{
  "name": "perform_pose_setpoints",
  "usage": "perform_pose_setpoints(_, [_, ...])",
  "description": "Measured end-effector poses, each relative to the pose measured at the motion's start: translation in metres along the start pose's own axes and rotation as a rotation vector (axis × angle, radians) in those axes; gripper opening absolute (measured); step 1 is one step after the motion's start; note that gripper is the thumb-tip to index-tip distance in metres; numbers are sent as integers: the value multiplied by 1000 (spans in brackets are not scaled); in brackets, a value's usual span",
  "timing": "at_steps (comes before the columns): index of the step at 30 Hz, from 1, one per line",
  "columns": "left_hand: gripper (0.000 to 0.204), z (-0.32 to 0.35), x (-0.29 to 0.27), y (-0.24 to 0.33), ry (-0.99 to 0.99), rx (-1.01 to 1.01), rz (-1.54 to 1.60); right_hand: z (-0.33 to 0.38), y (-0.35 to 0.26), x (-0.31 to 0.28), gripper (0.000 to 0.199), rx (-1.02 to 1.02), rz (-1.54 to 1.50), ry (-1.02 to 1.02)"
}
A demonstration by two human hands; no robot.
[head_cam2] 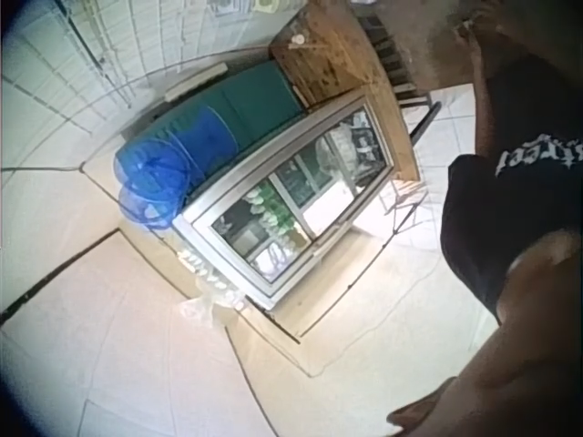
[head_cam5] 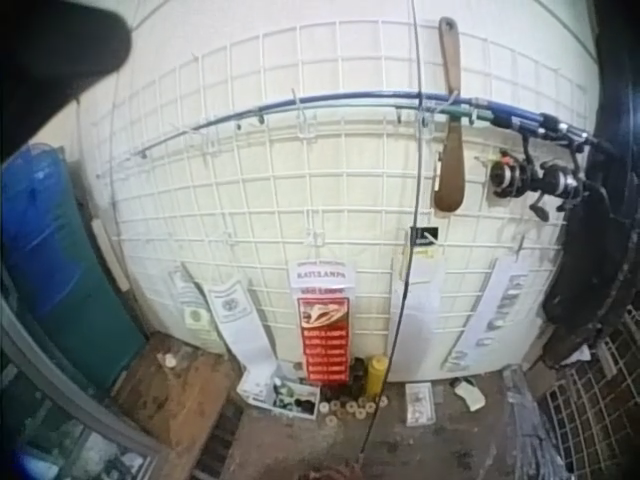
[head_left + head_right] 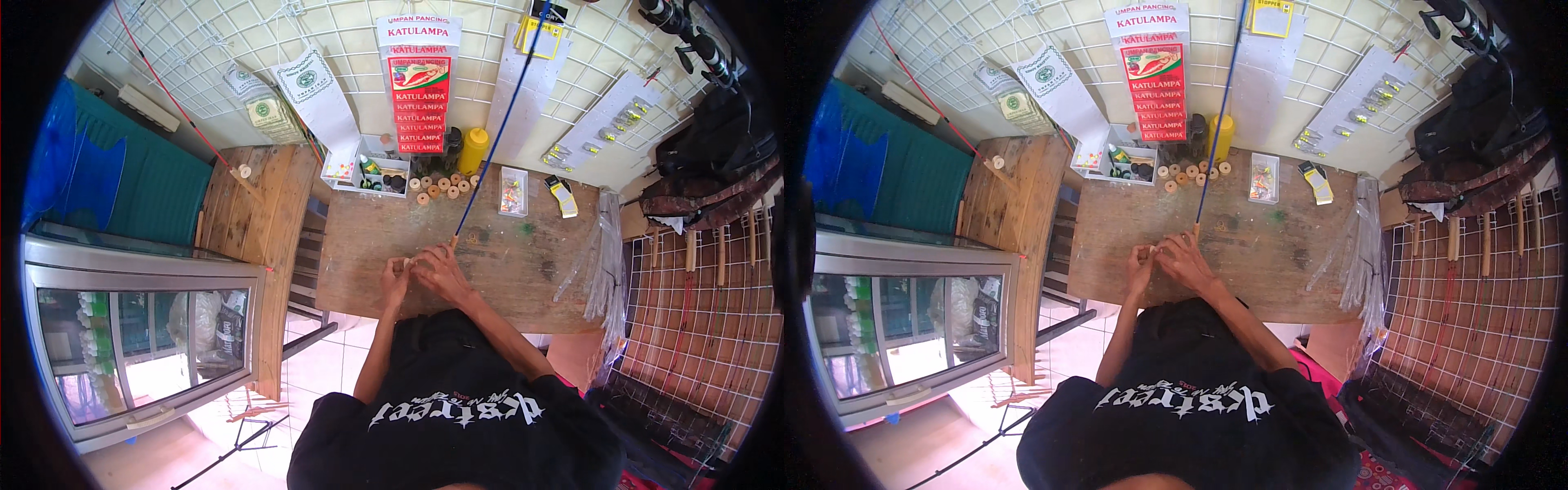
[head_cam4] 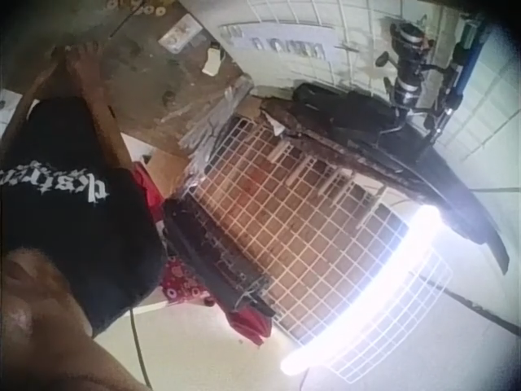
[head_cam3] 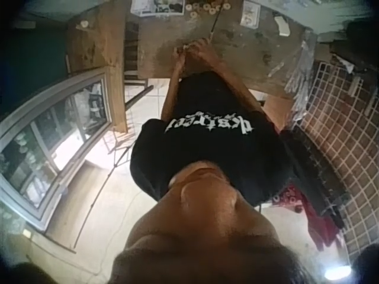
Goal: The recorder is threading and sliding small cork handle rings onto a fishing rod blank to assemble or repair the handle.
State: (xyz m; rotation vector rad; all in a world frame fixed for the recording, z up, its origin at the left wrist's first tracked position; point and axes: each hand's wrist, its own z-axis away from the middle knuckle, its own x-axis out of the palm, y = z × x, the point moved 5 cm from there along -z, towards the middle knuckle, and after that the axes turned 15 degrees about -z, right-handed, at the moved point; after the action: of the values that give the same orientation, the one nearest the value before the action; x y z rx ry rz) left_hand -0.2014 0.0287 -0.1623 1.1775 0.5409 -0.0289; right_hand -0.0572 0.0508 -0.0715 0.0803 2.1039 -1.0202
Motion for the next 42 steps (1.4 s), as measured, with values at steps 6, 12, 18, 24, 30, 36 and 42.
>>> perform_pose_setpoints(6, [23,3,-6,0,-121,174,-306,13,-30,-30,32,-204,-126,140])
perform_pose_setpoints(12, [23,3,14,22,-174,346,-492,60,50,-40,68,508,-395,956])
perform_pose_setpoints(18, [45,7,39,40,-321,321,-391,48,78,-32,64,654,-823,500])
perform_pose_setpoints(24, [60,3,49,15,-322,524,-702,51,85,-17,50,590,-767,411])
perform_pose_setpoints(30, [48,-26,48,20,-364,219,-341,49,103,-9,37,599,-726,405])
perform_pose_setpoints(36, [40,-44,75,50,-453,218,40,40,124,9,28,720,-994,384])
perform_pose_setpoints(42, [38,-36,86,67,-601,230,108,55,134,-2,28,836,-953,594])
